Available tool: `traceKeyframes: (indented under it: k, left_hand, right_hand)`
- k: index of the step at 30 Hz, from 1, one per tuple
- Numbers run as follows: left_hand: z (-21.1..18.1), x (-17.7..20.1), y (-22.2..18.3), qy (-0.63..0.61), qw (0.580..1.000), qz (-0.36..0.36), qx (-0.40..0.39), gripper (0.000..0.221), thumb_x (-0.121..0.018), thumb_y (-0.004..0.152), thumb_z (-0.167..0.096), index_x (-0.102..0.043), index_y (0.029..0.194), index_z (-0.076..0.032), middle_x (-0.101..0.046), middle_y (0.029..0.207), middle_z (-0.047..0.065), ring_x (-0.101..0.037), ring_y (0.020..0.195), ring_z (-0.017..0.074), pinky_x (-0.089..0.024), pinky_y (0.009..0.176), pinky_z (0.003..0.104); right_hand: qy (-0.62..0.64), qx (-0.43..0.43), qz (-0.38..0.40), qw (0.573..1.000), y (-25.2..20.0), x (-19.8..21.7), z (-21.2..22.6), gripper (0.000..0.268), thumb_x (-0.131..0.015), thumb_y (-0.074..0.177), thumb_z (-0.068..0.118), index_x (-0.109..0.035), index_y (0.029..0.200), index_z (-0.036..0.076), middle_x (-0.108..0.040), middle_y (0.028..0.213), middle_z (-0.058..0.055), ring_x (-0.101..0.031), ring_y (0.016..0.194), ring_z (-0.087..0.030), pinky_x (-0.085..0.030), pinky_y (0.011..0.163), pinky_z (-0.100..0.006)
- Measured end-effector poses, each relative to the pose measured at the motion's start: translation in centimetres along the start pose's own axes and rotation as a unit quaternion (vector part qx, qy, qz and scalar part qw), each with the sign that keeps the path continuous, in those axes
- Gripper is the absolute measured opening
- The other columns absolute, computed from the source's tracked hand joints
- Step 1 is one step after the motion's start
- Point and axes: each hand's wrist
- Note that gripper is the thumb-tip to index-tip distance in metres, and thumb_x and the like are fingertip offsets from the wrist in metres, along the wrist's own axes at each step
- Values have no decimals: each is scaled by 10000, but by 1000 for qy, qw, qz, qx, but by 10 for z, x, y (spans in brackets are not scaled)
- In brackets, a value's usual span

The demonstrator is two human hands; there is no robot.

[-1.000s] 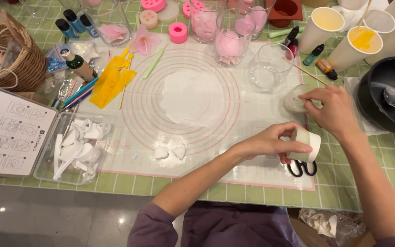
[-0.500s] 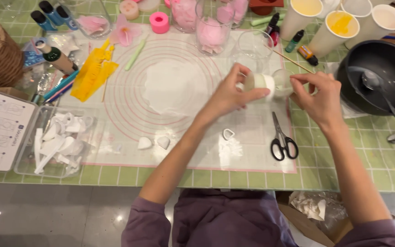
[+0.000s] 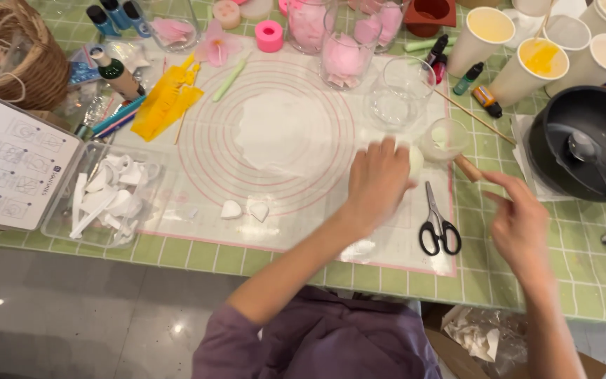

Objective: Preparing and arranging small wax heart shapes on a silicone mat for candle making.

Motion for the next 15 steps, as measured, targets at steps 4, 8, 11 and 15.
traceKeyframes:
  k: [4,8,11,15]
  left_hand:
    - [10,-8,-46,93,993,69,-17,284,-781,836,-204,-645,1044,-67,-635,1023,106,-630,1018,300,-491,900,471]
    - [16,14,-51,-231,972,20,24,392,-684,947,-243,-618,1261,-18,-665,1248,203,-627,1193,373,-497,1010,453]
    - [18,5,-42,-799,565,95,183,545,-532,1055,-362,-456,1472,-20,-544,1440,285,-495,1400,394,-383,1205,470]
    - [-3,-5,-37,-880,415,121,195,641,-397,1113,-459,-346,1542,14,-429,1541,320,-424,1469,370,-325,1260,461]
  right_hand:
    - [-162,9,4,987,-31,29,-10,287,-618,934,-66,-731,1180,28,-731,1199,-152,-674,1204,-294,-536,1020,-440]
    - [-78,-48,-36,995,-37,31,-3,285,-584,1024,21,-693,1274,101,-679,1322,-80,-667,1226,-219,-554,1059,-390]
    - [-134,84,-22,987,-42,16,-10,271,-709,997,23,-724,1256,99,-721,1276,-82,-657,1274,-268,-458,1227,-411]
    - [-138,135,-17,981,-29,-3,53,278,-767,915,39,-735,1189,78,-730,1217,-87,-678,1207,-261,-466,1179,-430]
Point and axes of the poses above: each hand's wrist, its own y-axis towards the middle knuckle, its own x-axis out of the back of the hand, z = x × y
